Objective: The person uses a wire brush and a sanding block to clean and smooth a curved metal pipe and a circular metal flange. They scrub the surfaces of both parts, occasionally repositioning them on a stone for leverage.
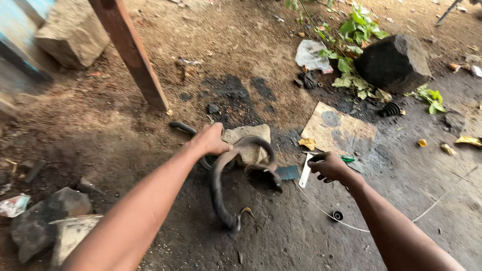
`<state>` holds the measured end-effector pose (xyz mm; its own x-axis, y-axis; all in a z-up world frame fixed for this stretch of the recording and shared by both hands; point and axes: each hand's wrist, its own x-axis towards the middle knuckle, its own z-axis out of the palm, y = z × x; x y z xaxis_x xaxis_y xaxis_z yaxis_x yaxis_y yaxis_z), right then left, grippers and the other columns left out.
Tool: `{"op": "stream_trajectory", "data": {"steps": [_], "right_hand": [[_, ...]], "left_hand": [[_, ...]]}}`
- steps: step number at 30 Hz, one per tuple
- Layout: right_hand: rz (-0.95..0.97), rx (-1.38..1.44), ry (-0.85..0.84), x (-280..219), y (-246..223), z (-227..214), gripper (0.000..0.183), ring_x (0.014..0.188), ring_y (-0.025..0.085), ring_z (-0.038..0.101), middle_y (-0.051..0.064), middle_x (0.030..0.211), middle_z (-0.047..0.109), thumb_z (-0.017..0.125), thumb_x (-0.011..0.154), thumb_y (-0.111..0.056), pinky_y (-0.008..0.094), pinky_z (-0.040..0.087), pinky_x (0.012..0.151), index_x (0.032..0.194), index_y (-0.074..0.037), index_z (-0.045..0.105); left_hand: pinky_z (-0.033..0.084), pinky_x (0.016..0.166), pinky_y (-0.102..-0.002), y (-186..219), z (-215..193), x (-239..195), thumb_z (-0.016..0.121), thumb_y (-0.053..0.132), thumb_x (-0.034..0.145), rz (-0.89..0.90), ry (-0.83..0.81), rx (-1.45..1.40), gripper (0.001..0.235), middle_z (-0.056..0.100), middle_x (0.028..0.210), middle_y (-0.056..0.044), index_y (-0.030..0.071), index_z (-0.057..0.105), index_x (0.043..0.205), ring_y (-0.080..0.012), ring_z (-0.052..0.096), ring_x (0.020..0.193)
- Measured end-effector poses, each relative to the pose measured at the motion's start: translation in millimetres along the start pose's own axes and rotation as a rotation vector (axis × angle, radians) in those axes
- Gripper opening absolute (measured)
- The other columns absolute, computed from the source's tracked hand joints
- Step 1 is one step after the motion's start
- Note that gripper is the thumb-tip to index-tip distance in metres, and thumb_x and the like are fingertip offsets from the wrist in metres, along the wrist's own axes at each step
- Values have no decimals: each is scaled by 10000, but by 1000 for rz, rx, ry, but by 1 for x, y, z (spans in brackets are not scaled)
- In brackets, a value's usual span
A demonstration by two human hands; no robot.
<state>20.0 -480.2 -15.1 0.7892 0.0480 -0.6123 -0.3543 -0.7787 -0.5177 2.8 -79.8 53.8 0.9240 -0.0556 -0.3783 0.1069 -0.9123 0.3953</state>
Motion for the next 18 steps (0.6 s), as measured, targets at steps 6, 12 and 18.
{"op": "stream_trajectory", "data": {"steps": [6,12,18], "right_hand": [[12,23,-25,-11,-2,8,407,804,191,736,91,1049,773,663,965,-390,348,617,666,1253,-105,695],[-16,140,-99,-3,-21,39,472,798,214,727,119,1037,768,605,940,-447,353,623,672,1281,-127,665],[16,133,-65,2,-34,72,611,775,218,708,152,1001,729,581,947,-584,345,591,636,1222,-49,693]], "left_hand": [[556,892,-458,-3,60,-34,833,595,704,-69,-89,-230,777,705,1144,-218,22,638,1190,-335,699,1070],[549,917,-450,6,85,-45,825,547,707,-85,-50,-280,694,737,1081,-207,8,685,1121,-341,718,1066],[544,903,-454,3,91,-35,814,504,744,-92,-9,-456,589,756,1035,-159,37,723,1091,-309,734,1023]]}}
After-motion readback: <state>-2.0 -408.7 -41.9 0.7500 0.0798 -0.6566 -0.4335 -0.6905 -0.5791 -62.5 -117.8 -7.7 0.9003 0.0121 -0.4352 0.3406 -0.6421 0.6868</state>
